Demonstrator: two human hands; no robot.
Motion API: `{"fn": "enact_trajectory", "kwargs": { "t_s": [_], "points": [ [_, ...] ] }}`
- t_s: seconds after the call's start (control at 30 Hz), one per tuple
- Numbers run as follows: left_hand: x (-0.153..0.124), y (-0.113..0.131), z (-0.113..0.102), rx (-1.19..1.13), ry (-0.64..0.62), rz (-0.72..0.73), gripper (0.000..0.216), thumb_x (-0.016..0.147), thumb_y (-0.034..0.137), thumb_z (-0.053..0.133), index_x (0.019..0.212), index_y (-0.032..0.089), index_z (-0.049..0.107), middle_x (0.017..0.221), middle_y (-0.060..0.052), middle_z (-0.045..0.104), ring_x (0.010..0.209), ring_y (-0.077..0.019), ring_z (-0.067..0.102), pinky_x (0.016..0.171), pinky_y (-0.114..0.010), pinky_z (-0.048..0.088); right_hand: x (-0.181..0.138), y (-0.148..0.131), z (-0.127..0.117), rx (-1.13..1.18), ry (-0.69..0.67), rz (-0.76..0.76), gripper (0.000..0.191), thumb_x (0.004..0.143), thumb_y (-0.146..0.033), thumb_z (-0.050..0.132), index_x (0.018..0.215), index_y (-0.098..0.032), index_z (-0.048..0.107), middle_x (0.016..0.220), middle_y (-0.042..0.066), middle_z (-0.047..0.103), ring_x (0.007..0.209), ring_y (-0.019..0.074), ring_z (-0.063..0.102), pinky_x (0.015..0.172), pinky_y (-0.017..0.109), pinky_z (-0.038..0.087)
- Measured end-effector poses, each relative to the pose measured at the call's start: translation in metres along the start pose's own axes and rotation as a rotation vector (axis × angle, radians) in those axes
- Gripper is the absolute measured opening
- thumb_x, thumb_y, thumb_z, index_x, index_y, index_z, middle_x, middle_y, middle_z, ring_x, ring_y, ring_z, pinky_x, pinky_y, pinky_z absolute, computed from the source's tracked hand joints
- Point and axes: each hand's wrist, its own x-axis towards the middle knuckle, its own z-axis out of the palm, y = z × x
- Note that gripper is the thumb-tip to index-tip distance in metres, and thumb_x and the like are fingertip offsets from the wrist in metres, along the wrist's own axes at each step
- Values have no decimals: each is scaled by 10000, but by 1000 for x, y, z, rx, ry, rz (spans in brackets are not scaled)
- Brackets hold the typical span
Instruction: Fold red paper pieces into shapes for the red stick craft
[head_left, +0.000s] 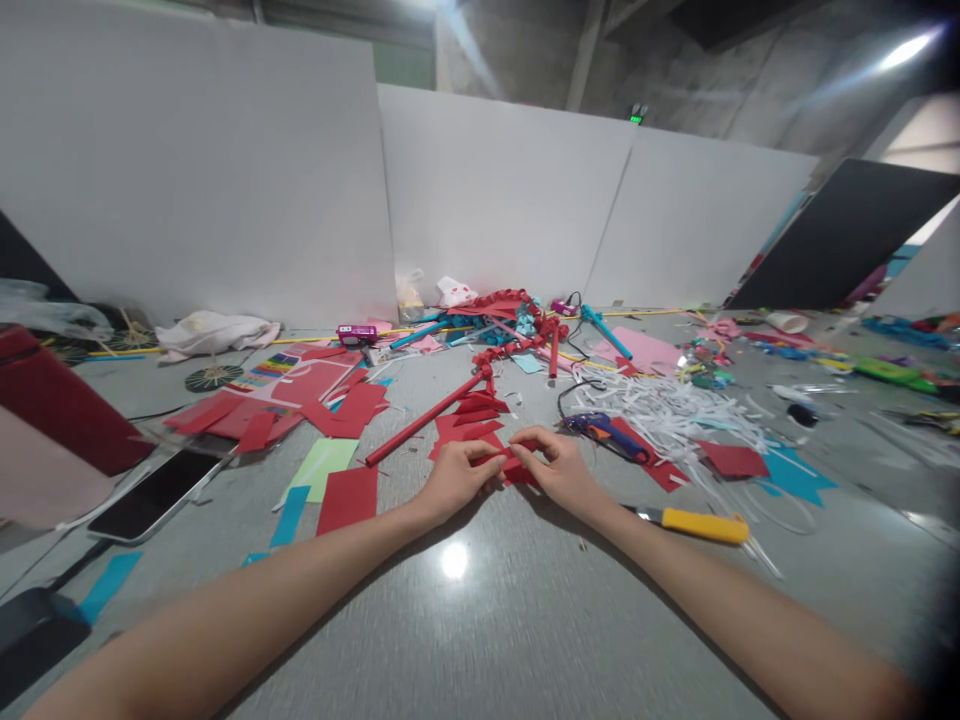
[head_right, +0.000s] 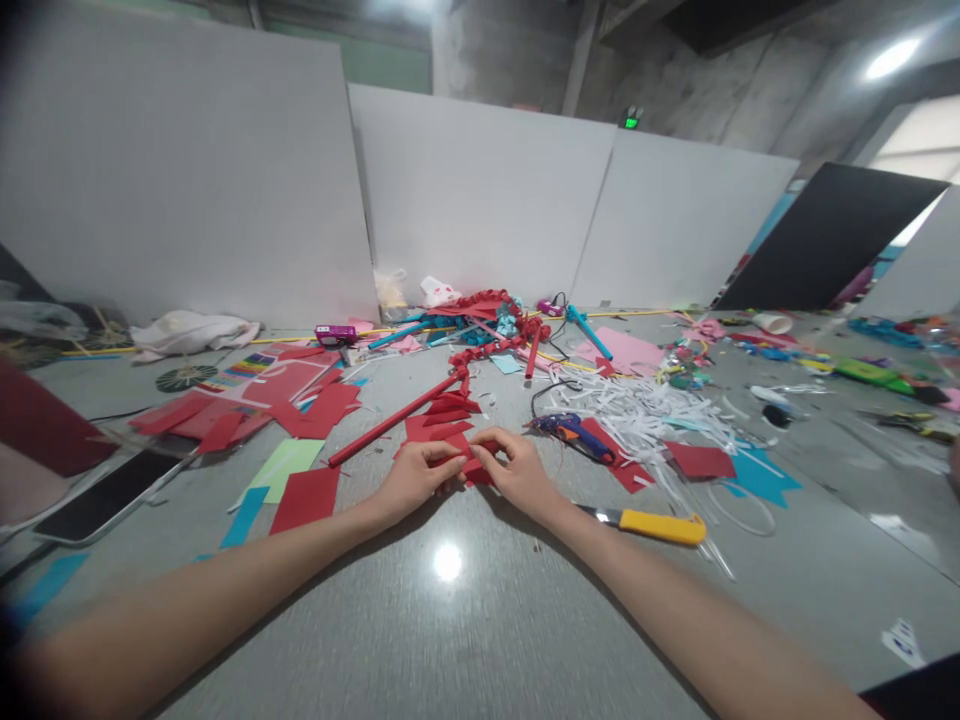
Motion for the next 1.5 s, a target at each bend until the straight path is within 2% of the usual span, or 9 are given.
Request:
{"fn": "enact_trajectory", "kwargs": {
  "t_s": [0.23,0.4,0.53,0.73,0.87,0.97,1.17,1.3,1.5],
  "points": [
    [2,0,0,4,32,3,364,907,463,635,847,114,722,701,-63,706,520,-106,542,481,-211,408,4,11,2,247,10,141,311,904,-433,697,1102,-200,639,973,55,726,851,188,685,756,286,535],
    [1,1,0,-14,30,-8,361,898,467,646,883,115,723,720,-65,713,506,-102,540,471,-214,408,4,1,-3,278,-168,245,318,931,-476,653,898,-164,705,801,52,743,650,154,645,601,250,495],
    [0,1,0,-14,7,-5,356,916,463,619,841,126,706,702,-65,715,502,-105,543,475,-214,408,4,2,-3,222,-83,298,363,909,-500,666,807,-154,706,681,29,705,484,113,523,465,232,398],
    [1,-2,1,-5,18,-18,340,933,439,582,809,137,677,731,-75,731,491,-105,540,471,-216,409,7,16,-2,249,47,269,380,866,-518,703,763,-153,709,686,40,704,585,156,598,575,266,474],
    [-1,-1,1,38,13,6,347,932,433,582,786,138,690,687,-46,693,493,-100,538,481,-210,403,7,4,-4,276,-183,239,355,855,-512,721,912,-163,752,814,59,750,724,196,661,688,291,524],
    [-3,-1,1,100,-8,34,377,941,451,575,777,139,708,616,-22,645,496,-101,545,496,-206,407,6,-5,-5,203,-277,160,365,894,-521,674,845,-167,750,820,57,737,788,201,659,758,293,518],
    [-3,1,4,67,-52,-24,444,961,506,534,768,138,691,633,-45,680,454,-112,577,452,-216,433,6,7,-3,126,-145,184,437,925,-553,623,780,-158,741,735,54,716,661,175,607,653,284,484],
    [-2,1,4,14,-64,-45,470,958,535,537,755,135,677,626,-53,680,441,-110,578,435,-216,438,8,19,-1,191,37,295,535,880,-640,625,646,-159,643,558,10,582,496,131,474,479,254,386],
    [0,-6,4,-36,-77,-61,500,937,584,558,761,127,662,620,-56,669,450,-119,599,439,-223,472,9,18,0,174,139,289,576,910,-666,564,607,-177,562,520,-21,452,482,113,362,452,248,300]
  ]
}}
